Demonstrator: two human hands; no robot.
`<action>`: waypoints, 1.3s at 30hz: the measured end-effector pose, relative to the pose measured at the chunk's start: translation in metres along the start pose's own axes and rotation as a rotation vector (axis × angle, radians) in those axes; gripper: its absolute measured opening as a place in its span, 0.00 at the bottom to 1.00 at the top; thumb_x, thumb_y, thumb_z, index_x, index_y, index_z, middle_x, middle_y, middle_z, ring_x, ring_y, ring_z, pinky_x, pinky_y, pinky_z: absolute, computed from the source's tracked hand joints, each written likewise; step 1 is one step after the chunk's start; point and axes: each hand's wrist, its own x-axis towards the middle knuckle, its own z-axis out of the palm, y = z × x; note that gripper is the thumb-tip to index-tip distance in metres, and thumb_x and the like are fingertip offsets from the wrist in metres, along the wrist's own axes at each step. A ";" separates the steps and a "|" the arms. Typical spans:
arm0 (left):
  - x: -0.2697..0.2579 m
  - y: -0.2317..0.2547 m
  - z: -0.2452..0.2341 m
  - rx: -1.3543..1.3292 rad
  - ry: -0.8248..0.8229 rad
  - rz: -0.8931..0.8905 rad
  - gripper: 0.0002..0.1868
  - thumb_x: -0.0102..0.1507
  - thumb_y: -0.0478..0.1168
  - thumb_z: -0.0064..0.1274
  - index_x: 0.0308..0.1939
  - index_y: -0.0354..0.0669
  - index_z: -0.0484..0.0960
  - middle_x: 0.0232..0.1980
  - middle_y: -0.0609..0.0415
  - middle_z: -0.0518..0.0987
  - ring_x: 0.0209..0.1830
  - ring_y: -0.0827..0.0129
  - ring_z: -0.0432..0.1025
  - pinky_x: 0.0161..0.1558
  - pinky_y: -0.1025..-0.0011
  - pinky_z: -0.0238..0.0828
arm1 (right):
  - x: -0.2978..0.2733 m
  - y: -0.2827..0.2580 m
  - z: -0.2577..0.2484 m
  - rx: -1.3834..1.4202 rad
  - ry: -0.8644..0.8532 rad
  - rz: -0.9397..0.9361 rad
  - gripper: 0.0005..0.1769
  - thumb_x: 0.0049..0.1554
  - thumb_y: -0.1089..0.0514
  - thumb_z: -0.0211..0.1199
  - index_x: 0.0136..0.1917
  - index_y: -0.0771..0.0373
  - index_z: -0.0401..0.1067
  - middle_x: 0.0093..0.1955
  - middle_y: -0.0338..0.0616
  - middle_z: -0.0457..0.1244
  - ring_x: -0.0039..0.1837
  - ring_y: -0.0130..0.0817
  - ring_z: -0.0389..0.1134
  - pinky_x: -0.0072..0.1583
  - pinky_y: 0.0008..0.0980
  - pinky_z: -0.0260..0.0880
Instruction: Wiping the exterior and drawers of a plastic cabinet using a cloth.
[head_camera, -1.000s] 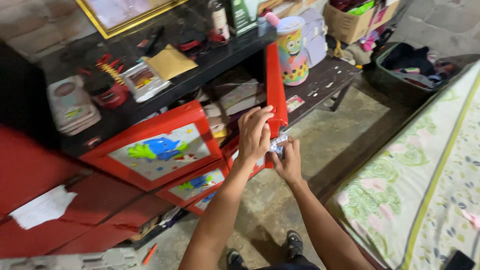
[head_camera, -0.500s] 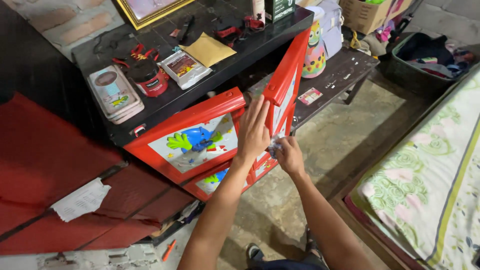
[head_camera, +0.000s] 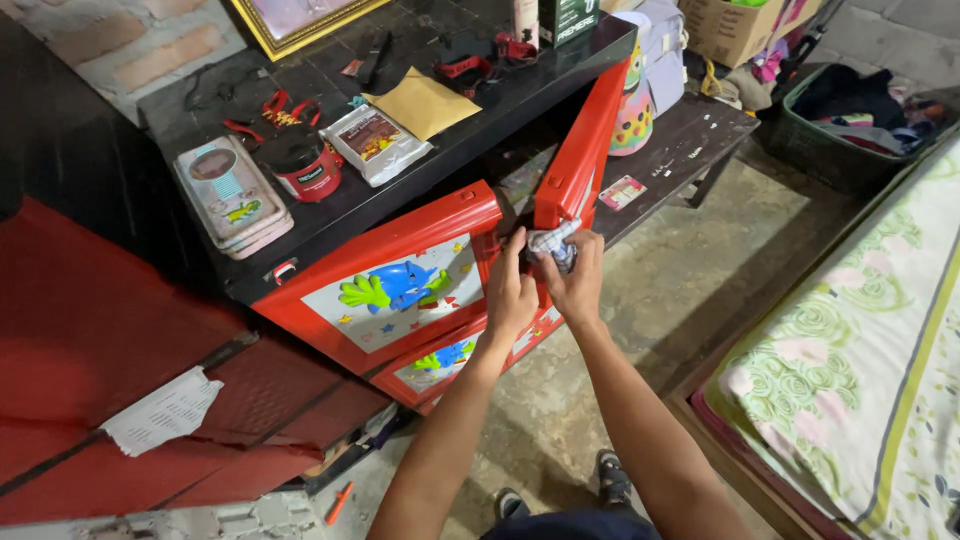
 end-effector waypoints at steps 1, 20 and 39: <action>0.000 0.001 0.000 0.004 0.003 -0.003 0.37 0.59 0.26 0.39 0.75 0.35 0.63 0.72 0.36 0.69 0.73 0.42 0.63 0.73 0.54 0.58 | -0.001 0.004 0.003 0.004 -0.004 0.000 0.27 0.51 0.64 0.74 0.58 0.66 0.62 0.56 0.58 0.59 0.58 0.55 0.63 0.60 0.45 0.65; -0.001 0.004 -0.001 -0.127 0.053 -0.037 0.40 0.55 0.20 0.34 0.73 0.38 0.64 0.72 0.40 0.73 0.75 0.48 0.65 0.74 0.56 0.61 | -0.013 0.017 0.013 -0.002 -0.104 0.075 0.29 0.49 0.63 0.75 0.57 0.68 0.61 0.54 0.58 0.59 0.56 0.57 0.63 0.58 0.46 0.65; -0.023 -0.026 0.024 -0.335 0.061 -0.070 0.44 0.53 0.18 0.29 0.77 0.32 0.57 0.82 0.39 0.56 0.84 0.47 0.51 0.80 0.56 0.54 | -0.081 0.136 0.057 0.488 -0.382 0.772 0.13 0.59 0.59 0.64 0.56 0.67 0.70 0.44 0.39 0.67 0.46 0.28 0.65 0.50 0.33 0.66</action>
